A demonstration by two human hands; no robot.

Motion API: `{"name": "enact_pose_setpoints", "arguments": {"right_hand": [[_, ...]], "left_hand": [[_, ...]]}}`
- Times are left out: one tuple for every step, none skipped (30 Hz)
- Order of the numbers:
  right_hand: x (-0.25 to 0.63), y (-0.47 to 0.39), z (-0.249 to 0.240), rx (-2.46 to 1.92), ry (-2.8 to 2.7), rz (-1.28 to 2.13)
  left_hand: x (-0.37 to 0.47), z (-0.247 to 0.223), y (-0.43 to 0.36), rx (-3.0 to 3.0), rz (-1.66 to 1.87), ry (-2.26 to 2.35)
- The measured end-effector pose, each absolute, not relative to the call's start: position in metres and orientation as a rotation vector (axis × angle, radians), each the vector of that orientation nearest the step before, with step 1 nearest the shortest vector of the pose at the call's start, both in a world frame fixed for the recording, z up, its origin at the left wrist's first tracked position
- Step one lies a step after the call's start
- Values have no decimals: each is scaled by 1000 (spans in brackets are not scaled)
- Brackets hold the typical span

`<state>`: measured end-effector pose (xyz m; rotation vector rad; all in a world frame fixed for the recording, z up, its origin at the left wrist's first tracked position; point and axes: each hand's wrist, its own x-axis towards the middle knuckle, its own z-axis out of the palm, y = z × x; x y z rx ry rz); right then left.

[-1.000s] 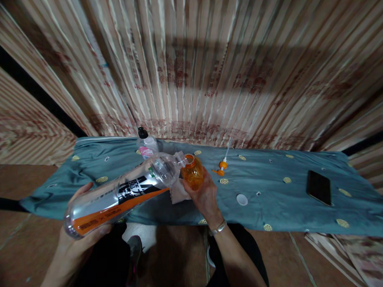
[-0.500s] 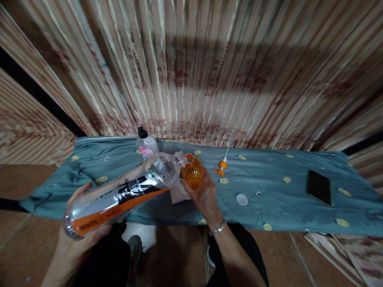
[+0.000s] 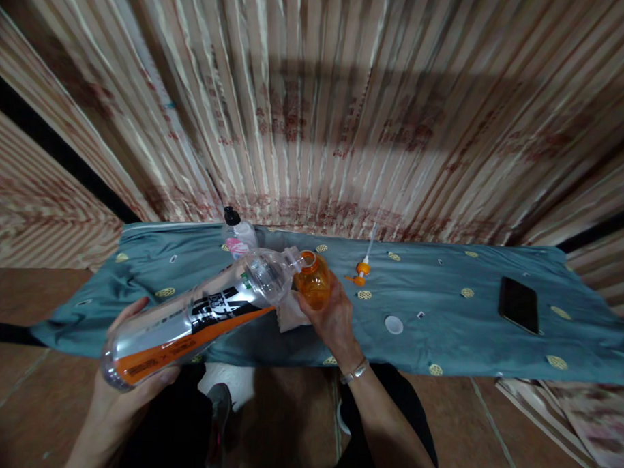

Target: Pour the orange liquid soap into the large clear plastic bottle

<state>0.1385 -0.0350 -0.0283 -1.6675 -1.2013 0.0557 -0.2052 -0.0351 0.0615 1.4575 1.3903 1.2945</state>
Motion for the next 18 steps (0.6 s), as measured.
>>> {"name": "enact_pose_setpoints", "arguments": {"right_hand": [[139,-35,-28,-1671,-1201,60],[139,-36,-28,-1675,-1197,61],[140,-36,-28,-1678,-1192,60],[140,-36,-28,-1679,-1188,59],[140,-36,-28,-1679,-1186,60],[140,-35,-28,-1680,-1187,63],[140,-35,-27,-1682,-1189,65],[140,-35,-27,-1684,-1191,65],[139,-35,-27,-1688,-1192,62],[139,-35,-27,-1691,-1192,56],[139,-35,-28,-1694,-1191,46],[138,-35,-28,-1696,-1189,38],[138,-35,-28,-1696,-1187,31],[138,-35,-28,-1694,-1186,25],[138,-35,-27,-1693,-1188,20],[138,-35,-27,-1694,-1190,16],[137,-35,-27,-1695,-1193,12],[137,-35,-26,-1698,-1194,7]], "left_hand": [[-205,62,-35,1443,1297,1390],[-205,63,-35,1417,1301,1386],[-205,63,-35,1391,1304,1381],[-204,64,-35,1381,1304,1377],[-204,65,-35,1378,1303,1371],[-204,65,-35,1379,1301,1368],[-204,65,-34,1382,1300,1369],[-204,66,-34,1385,1299,1373],[-204,66,-34,1386,1298,1378],[-204,66,-34,1384,1296,1382],[-204,66,-34,1379,1293,1385],[-204,66,-34,1376,1292,1384],[-204,66,-34,1373,1292,1383],[-204,66,-34,1371,1292,1381],[-204,65,-34,1371,1295,1380],[-204,64,-34,1374,1300,1380],[-205,63,-34,1381,1306,1380],[-205,62,-33,1398,1312,1380]]}}
